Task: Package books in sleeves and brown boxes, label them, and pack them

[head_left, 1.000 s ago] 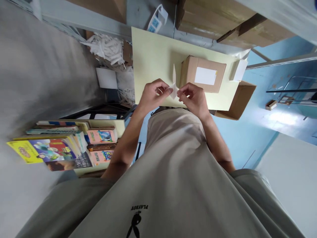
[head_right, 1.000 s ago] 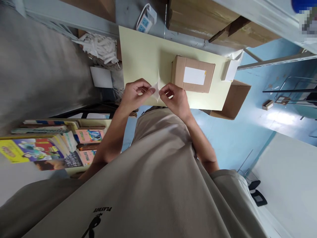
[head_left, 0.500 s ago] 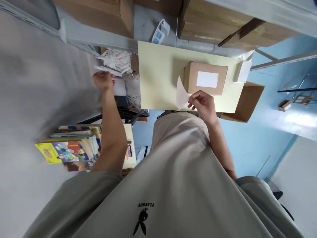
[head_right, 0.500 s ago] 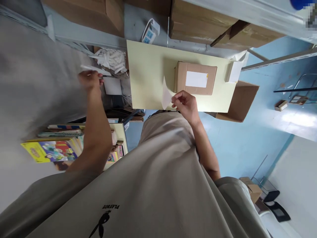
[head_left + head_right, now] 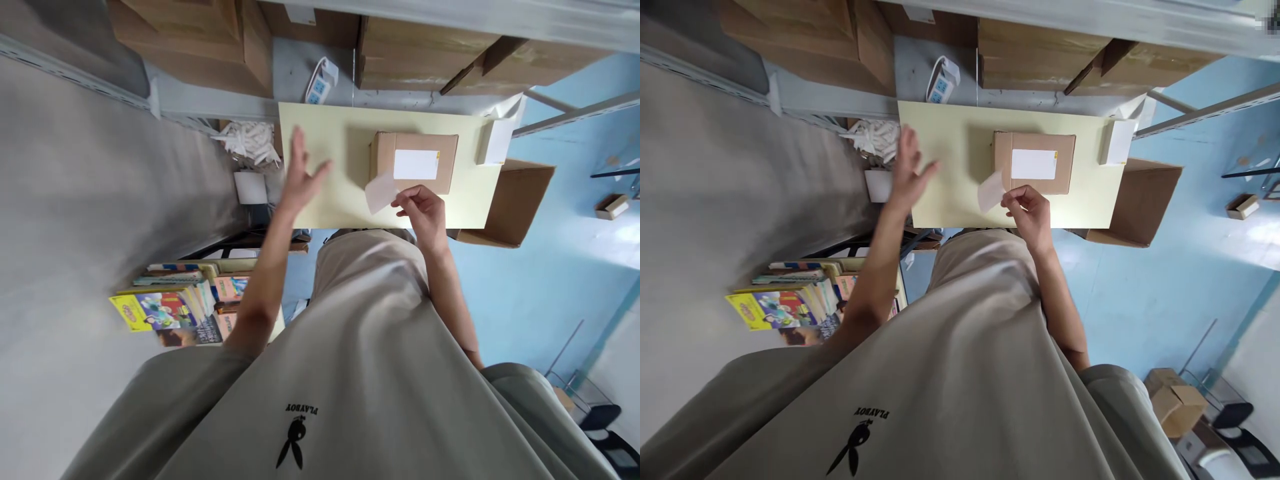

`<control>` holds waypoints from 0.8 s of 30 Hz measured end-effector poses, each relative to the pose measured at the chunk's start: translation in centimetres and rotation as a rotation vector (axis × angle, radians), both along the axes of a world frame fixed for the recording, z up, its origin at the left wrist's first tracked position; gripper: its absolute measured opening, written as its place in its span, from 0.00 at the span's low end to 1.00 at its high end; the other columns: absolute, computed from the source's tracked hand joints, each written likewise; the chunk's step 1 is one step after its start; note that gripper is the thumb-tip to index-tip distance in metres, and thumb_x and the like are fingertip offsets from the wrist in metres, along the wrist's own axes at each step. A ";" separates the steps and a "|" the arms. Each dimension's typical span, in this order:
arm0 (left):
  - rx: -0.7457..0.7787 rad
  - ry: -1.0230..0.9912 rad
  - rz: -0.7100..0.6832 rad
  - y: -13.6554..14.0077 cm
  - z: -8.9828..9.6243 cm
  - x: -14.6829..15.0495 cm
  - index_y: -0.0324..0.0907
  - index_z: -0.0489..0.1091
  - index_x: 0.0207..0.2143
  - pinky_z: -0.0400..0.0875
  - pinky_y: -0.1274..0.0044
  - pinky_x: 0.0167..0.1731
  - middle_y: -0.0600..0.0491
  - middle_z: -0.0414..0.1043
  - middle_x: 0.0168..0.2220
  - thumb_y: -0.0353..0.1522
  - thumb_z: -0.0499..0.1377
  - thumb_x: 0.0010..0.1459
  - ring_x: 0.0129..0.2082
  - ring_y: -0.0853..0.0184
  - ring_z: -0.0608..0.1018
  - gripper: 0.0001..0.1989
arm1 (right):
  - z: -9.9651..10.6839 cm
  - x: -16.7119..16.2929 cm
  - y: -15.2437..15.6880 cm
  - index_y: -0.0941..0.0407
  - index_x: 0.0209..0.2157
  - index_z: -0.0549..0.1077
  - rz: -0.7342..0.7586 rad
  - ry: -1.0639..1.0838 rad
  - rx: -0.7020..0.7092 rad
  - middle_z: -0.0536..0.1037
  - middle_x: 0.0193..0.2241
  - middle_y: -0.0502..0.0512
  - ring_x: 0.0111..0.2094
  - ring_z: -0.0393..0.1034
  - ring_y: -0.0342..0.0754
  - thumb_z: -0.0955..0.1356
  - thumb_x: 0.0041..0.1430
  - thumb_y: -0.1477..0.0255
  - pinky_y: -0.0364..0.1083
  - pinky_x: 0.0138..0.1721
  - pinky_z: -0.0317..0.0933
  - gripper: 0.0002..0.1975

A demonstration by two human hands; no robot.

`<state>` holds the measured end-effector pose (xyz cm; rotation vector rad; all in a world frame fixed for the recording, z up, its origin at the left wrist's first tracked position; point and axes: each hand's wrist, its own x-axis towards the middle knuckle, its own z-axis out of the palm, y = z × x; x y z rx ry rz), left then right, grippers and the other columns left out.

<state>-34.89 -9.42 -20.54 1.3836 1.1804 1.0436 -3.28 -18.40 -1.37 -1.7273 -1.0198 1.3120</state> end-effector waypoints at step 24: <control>-0.281 -0.087 0.230 -6.9 10.2 22.5 0.51 0.74 0.51 0.89 0.66 0.55 0.51 0.84 0.44 0.69 0.66 0.71 0.55 0.56 0.91 0.33 | -6.0 15.3 2.5 0.47 0.42 0.84 0.095 0.067 -0.001 0.90 0.45 0.55 0.44 0.84 0.54 0.80 0.65 0.37 0.57 0.49 0.83 0.27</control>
